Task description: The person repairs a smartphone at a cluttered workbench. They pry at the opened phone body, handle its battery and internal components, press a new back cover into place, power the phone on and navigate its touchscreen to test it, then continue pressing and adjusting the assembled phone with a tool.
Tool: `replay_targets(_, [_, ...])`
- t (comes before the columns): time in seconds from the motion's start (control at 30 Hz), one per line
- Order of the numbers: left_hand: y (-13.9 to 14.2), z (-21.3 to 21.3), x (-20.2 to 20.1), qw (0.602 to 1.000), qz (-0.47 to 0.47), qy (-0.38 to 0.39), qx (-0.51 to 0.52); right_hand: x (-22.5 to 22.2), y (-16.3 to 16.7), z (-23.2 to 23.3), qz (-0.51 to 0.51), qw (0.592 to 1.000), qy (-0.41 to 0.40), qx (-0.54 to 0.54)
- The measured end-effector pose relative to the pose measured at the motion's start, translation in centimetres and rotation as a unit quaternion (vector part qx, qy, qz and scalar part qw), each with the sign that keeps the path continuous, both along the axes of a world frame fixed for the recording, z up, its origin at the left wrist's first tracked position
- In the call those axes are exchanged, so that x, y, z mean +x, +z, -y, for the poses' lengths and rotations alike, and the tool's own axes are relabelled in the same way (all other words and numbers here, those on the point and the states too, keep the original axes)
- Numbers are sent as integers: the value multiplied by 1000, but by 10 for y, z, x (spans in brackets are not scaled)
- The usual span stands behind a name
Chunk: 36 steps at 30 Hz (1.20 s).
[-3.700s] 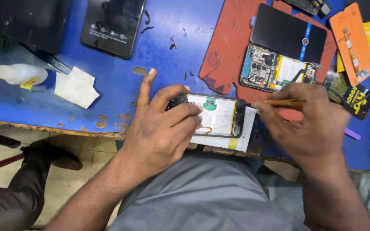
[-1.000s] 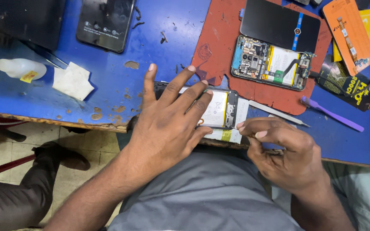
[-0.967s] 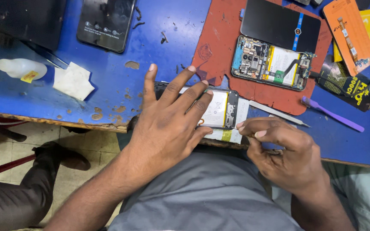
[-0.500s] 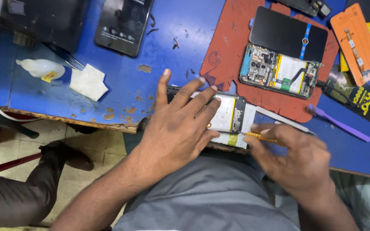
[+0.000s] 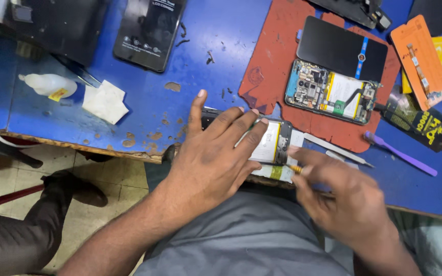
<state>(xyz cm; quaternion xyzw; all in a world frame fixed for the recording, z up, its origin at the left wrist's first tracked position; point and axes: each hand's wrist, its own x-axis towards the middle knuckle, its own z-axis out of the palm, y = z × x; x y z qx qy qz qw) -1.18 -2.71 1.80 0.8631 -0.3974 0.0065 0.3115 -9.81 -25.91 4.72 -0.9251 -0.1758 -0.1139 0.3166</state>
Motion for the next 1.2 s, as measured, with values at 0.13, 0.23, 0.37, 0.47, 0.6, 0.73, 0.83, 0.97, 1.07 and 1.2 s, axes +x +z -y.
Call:
replay_targets(0.13, [0,-2,-1,1000,3,-5,-2,-1,6,-2,-23,996,-14,-90])
replay_targets(0.23, [-1,0,-1,1000,6,-9,-3,1,4,-3,-8,999,-34,-30])
replay_targets(0.37, [0,-1,-1,1000,-2,-11,-2,0,8,-5,-41,998,-38,-37])
replay_targets(0.47, [0,-1,-1,1000,-1,-17,-2,2,11,-7,-31,1000,0,-3])
replay_targets(0.6, [1,-2,-1,1000,-7,-18,-4,0,17,-10,-46,995,-20,-90])
replay_targets(0.73, [6,-3,1,1000,-3,-15,14,-3,11,-8,-58,993,-81,-64])
replay_targets(0.83, [9,-9,5,1000,4,-16,19,-9,5,9,-77,984,-151,44])
replay_targets(0.97, [6,-19,11,999,-2,-28,34,-7,-10,51,-28,963,-190,189])
replay_targets(1.07, [-1,-18,11,999,3,-40,35,-13,-22,74,-20,972,-190,140])
replay_targets(1.2, [-8,-9,9,997,14,-64,36,-22,-30,83,-24,970,-240,24])
